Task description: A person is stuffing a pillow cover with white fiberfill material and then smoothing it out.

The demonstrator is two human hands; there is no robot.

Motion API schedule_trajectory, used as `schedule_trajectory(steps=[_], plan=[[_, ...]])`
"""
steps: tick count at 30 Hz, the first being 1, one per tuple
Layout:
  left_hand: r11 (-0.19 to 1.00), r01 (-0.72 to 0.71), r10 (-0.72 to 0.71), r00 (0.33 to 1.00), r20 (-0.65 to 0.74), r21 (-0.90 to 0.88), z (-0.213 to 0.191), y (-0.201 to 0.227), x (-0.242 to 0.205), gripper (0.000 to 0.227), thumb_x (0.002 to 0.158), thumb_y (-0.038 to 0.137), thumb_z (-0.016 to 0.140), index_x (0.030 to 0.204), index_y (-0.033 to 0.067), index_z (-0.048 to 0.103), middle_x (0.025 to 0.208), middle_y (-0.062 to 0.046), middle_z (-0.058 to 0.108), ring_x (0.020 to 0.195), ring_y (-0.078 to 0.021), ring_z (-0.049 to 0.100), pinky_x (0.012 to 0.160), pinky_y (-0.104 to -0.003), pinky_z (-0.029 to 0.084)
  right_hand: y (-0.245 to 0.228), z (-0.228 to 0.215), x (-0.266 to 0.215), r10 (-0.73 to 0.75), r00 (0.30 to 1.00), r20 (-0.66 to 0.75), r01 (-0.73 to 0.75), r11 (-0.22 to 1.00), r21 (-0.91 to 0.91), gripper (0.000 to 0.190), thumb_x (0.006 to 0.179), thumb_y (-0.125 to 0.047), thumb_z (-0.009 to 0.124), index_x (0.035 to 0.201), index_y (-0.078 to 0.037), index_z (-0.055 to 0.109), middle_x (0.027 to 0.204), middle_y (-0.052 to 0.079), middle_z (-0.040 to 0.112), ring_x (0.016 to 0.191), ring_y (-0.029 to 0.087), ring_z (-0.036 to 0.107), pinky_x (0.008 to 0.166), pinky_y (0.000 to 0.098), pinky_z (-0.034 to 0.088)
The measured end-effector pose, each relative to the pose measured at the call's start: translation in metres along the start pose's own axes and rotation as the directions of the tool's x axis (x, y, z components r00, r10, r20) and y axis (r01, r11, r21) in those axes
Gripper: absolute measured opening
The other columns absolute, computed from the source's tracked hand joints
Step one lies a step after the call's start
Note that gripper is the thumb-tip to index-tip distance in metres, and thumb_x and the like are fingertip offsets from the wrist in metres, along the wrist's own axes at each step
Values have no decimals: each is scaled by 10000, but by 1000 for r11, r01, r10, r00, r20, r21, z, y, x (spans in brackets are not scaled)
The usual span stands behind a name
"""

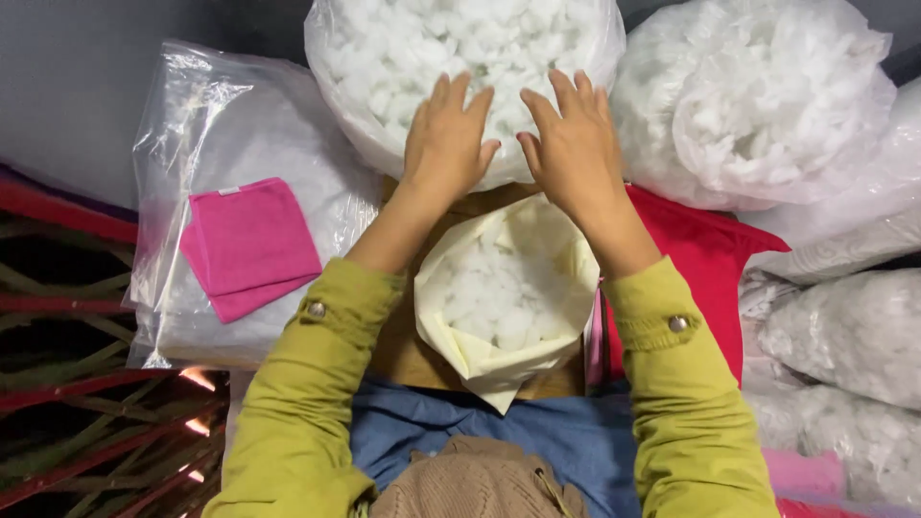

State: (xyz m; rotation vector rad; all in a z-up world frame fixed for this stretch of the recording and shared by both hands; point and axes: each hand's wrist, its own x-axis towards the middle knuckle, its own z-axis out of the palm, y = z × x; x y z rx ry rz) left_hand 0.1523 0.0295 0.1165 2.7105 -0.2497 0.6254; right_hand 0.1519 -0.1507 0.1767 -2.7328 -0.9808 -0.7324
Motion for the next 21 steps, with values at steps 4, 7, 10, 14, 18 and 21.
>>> schedule_trajectory(steps=[4, 7, 10, 14, 18, 21], plan=[[983, 89, -85, 996, -31, 162, 35, -44, 77, 840, 734, 220, 868, 1467, 148, 464, 1491, -223, 384, 1392, -476, 394, 1049, -560, 441, 39, 76, 70, 12, 1000, 17, -10, 991, -131, 503, 807, -223, 832, 1263, -69, 688, 1397, 243, 537, 1249, 492, 478, 1017, 564, 404], [968, 43, -13, 992, -123, 246, 54, -70, 110, 1071, 671, 313, 958, 1556, 217, 362, 1509, -197, 322, 1213, -338, 565, 923, -418, 550, 50, 119, 105, 131, 984, 122, -112, 982, -154, 528, 813, -306, 823, 1281, -106, 680, 1450, 234, 474, 1257, 464, 463, 958, 554, 435], [958, 27, 14, 990, -143, 285, 84, -93, 122, 879, 609, 377, 960, 1344, 137, 541, 1207, -193, 604, 1076, -370, 552, 930, -509, 446, 54, 144, 119, 220, 959, 181, -184, 964, -194, 883, 759, -352, 903, 1500, -251, 434, 1435, 189, 424, 1265, 466, 422, 957, 683, 427], [996, 14, -21, 997, 78, 92, 124, -109, 83, 625, 671, 251, 890, 1190, 53, 602, 1144, -161, 627, 968, -377, 622, 792, -485, 559, 77, 211, 88, 217, 886, 410, -84, 944, -319, 859, 667, -523, 889, 1393, -266, 509, 1328, 166, 523, 1125, 416, 529, 826, 491, 537], [973, -227, 226, 974, 26, 48, 98, -87, 57, 286, 694, 186, 834, 907, 50, 699, 932, -104, 725, 881, -310, 651, 771, -411, 518, 69, 169, 69, 93, 918, 385, -1, 973, -231, 481, 652, -416, 902, 1030, -156, 759, 1064, 115, 644, 916, 347, 618, 698, 467, 588], [966, -214, 213, 977, 22, 148, 64, -65, 41, 297, 715, 140, 834, 980, 82, 713, 1031, -71, 721, 1057, -282, 573, 897, -411, 427, 54, 91, 60, -40, 998, 46, 38, 998, 42, 127, 768, -11, 735, 861, -66, 801, 830, 134, 669, 637, 341, 635, 603, 437, 532]])
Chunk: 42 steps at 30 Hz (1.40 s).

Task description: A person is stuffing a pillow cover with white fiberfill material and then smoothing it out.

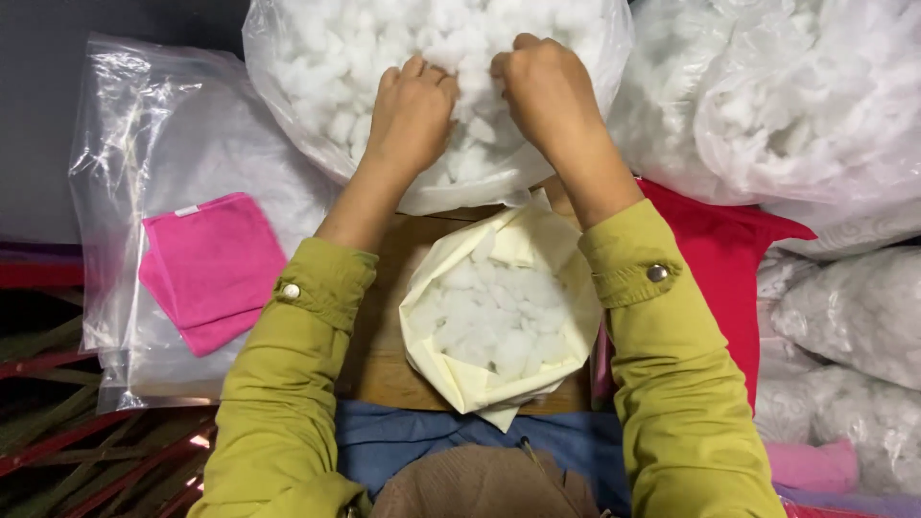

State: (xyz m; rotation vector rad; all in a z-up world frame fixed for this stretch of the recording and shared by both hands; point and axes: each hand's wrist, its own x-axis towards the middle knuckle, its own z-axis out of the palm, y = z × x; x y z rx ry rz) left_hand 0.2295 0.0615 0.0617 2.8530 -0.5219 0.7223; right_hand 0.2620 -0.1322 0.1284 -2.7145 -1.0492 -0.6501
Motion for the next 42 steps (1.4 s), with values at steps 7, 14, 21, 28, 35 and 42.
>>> schedule_trajectory(steps=[7, 14, 21, 28, 35, 42], plan=[[993, 76, -89, 983, -158, -89, -95, 57, -20, 261, 907, 52, 598, 1159, 19, 659, 1254, -98, 636, 1211, -402, 595, 892, -450, 556, -32, -93, -29, 13, 976, -218, 16, 991, 130, 136, 814, 11, 758, 925, -47, 811, 786, 93, 684, 607, 273, 635, 584, 379, 522], [789, 82, 6, 990, 141, -609, -145, 115, -118, 260, 904, 112, 690, 1162, 90, 709, 1162, -165, 679, 1106, -395, 673, 908, -464, 561, -90, -190, -136, 237, 922, 307, -369, 780, 506, 219, 918, -84, 703, 1121, -119, 776, 1034, 193, 753, 982, 453, 697, 821, 514, 552], [796, 474, -146, 754, 640, -376, -116, 127, -186, 237, 902, 341, 712, 1063, 168, 737, 1520, -157, 450, 1250, -419, 617, 984, -522, 538, -94, -153, -208, 293, 744, 601, -574, 741, 349, 258, 942, -207, 664, 1176, -237, 770, 1502, 253, 526, 1173, 525, 619, 959, 591, 515], [874, 325, -30, 778, 627, -362, -47, 154, -198, 556, 900, 231, 707, 1407, 59, 557, 1491, -255, 450, 1341, -472, 521, 1014, -548, 528, -102, -37, -243, 182, 719, 671, -470, 839, 276, 501, 963, -272, 639, 1450, -169, 582, 1583, 252, 416, 1283, 492, 574, 1048, 565, 491], [846, 360, -111, 840, 530, -393, -69, 145, -172, 369, 884, 328, 644, 1167, 97, 701, 1312, -172, 616, 1240, -410, 605, 961, -510, 542, -95, -76, -215, 238, 739, 631, -493, 829, 265, 430, 946, -293, 661, 1365, -195, 653, 1472, 128, 581, 1324, 350, 578, 1071, 487, 472], [904, 209, 15, 856, 517, -372, -35, 151, -185, 490, 879, 177, 600, 1339, 8, 608, 1450, -225, 540, 1368, -387, 511, 1095, -456, 442, -108, -1, -225, 227, 732, 643, -393, 911, 125, 459, 1014, -303, 545, 1461, -202, 566, 1517, 147, 523, 1399, 383, 495, 1139, 553, 379]])
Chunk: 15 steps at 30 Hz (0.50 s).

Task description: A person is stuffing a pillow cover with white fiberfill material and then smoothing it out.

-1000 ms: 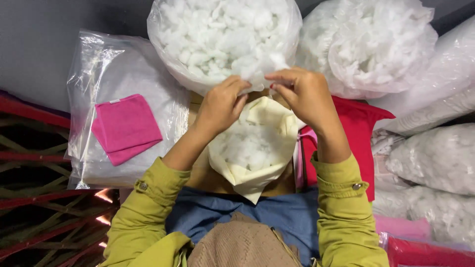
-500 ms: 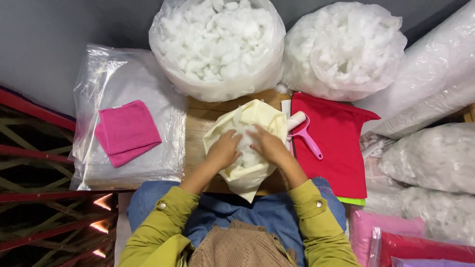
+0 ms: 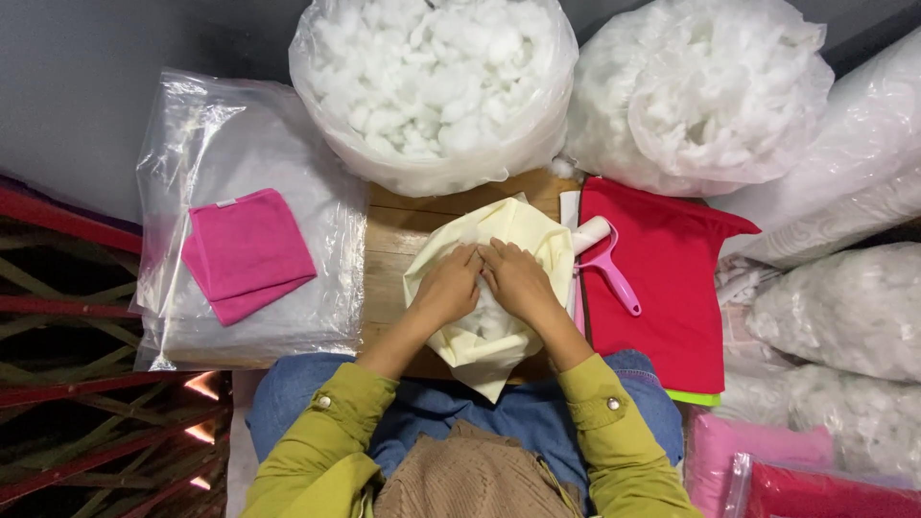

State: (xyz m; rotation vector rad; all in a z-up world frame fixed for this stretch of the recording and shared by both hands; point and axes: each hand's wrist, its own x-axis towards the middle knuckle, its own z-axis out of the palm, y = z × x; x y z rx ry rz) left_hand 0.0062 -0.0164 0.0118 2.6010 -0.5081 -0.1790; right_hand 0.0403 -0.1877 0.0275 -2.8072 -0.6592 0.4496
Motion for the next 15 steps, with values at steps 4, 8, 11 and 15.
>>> schedule_trajectory(steps=[4, 8, 11, 15], plan=[[988, -12, -26, 971, -237, -157, -65, 12, 2, 366, 934, 208, 581, 1263, 89, 689, 1323, -164, 638, 1256, -339, 619, 1015, -411, 511, -24, -87, -25, -23, 982, -185, 28, 999, 25, 464, 973, -298, 611, 1423, -186, 605, 1434, 183, 590, 1326, 391, 565, 1085, 525, 433], [994, 69, -101, 835, -540, -81, -127, 4, 40, 589, 871, 65, 724, 1418, 70, 508, 1356, -285, 463, 1260, -484, 508, 995, -554, 507, -56, -147, 9, -108, 889, -445, 143, 989, 44, 635, 894, -154, 768, 1478, -131, 519, 1453, 281, 473, 1296, 494, 533, 1003, 579, 486], [968, 235, -248, 864, -439, -86, -140, -25, 109, 942, 763, -93, 693, 1583, 165, 306, 1567, -293, 266, 1367, -478, 436, 1034, -552, 498, -43, -150, 83, -53, 907, -418, 94, 993, 77, 933, 760, -91, 841, 1557, -216, 372, 1561, 316, 317, 1221, 503, 565, 981, 567, 504], [935, 324, -355, 862, -362, -146, -142, -51, 163, 278, 790, -56, 620, 1039, 66, 640, 991, -149, 651, 913, -376, 660, 781, -499, 545, -22, -135, 163, -29, 860, -510, 171, 957, 235, 214, 681, -47, 718, 894, -45, 729, 816, 145, 736, 727, 341, 667, 714, 413, 532]])
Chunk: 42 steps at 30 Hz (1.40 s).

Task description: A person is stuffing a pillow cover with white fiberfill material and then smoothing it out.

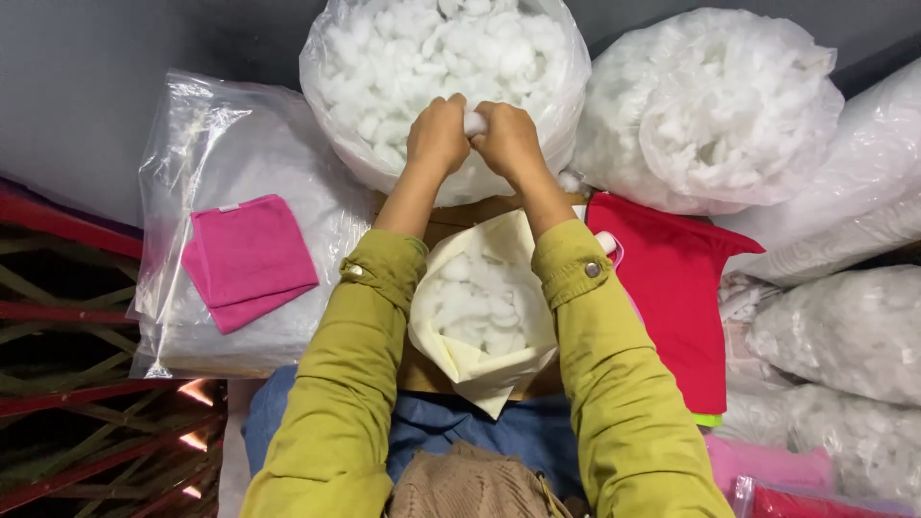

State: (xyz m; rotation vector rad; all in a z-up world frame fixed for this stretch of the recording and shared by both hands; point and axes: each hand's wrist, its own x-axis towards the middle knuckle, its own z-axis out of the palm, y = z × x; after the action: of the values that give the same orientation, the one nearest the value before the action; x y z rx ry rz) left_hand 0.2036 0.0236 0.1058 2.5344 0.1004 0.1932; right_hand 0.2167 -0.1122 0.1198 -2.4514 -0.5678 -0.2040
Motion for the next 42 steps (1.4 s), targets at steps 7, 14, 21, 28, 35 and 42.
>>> schedule_trajectory(steps=[7, 14, 21, 28, 35, 42], plan=[[954, -242, 198, 952, -236, -175, -60, 36, -62, 100, 819, 94, 620, 850, 34, 693, 738, -158, 711, 665, -392, 649, 642, -492, 515, -48, -95, -59, -165, 975, -152, 171, 985, 30, 182, 821, -110, 789, 910, -11, 664, 725, 112, 655, 603, 260, 571, 613, 377, 483], [982, -145, 179, 916, 358, -120, -49, 10, -188, 405, 857, 136, 614, 1254, 70, 646, 1104, -221, 634, 980, -468, 693, 861, -569, 556, -52, -113, -184, 98, 924, 371, -44, 987, -152, 308, 872, -202, 717, 1173, -165, 660, 1056, 176, 734, 1009, 431, 697, 830, 559, 540], [977, 38, 91, 812, 576, -208, -5, -8, -232, 690, 850, 95, 652, 1511, 74, 452, 1405, -315, 466, 1221, -583, 563, 1046, -613, 490, -64, -66, -236, 55, 848, 528, -81, 996, 26, 755, 841, -156, 771, 1522, -148, 446, 1555, 370, 316, 1342, 582, 452, 1107, 623, 417], [952, 69, 66, 906, 417, -299, 37, -31, -226, 230, 880, 141, 661, 1090, 68, 720, 972, -233, 713, 973, -465, 705, 819, -530, 569, 10, -19, -255, 173, 899, 402, -163, 985, -59, 156, 919, -228, 699, 1070, -196, 723, 1071, 79, 738, 1035, 338, 721, 891, 463, 570], [995, -94, 102, 880, 464, -41, 10, -31, -214, 426, 833, 94, 650, 1257, 109, 688, 1310, -160, 600, 1209, -382, 598, 991, -505, 521, 27, -53, -243, 280, 894, 351, -337, 935, 112, 186, 872, -151, 716, 1039, -212, 770, 1187, 92, 721, 1084, 355, 706, 875, 458, 591], [883, -437, 447, 894, 21, -171, 23, -17, -221, 754, 774, 146, 633, 1486, -9, 441, 1495, -314, 441, 1421, -546, 347, 1197, -566, 289, 7, -16, -239, -67, 994, 89, 65, 998, 19, 453, 985, -290, 573, 1423, -179, 544, 1520, 189, 458, 1353, 430, 499, 1126, 530, 402]])
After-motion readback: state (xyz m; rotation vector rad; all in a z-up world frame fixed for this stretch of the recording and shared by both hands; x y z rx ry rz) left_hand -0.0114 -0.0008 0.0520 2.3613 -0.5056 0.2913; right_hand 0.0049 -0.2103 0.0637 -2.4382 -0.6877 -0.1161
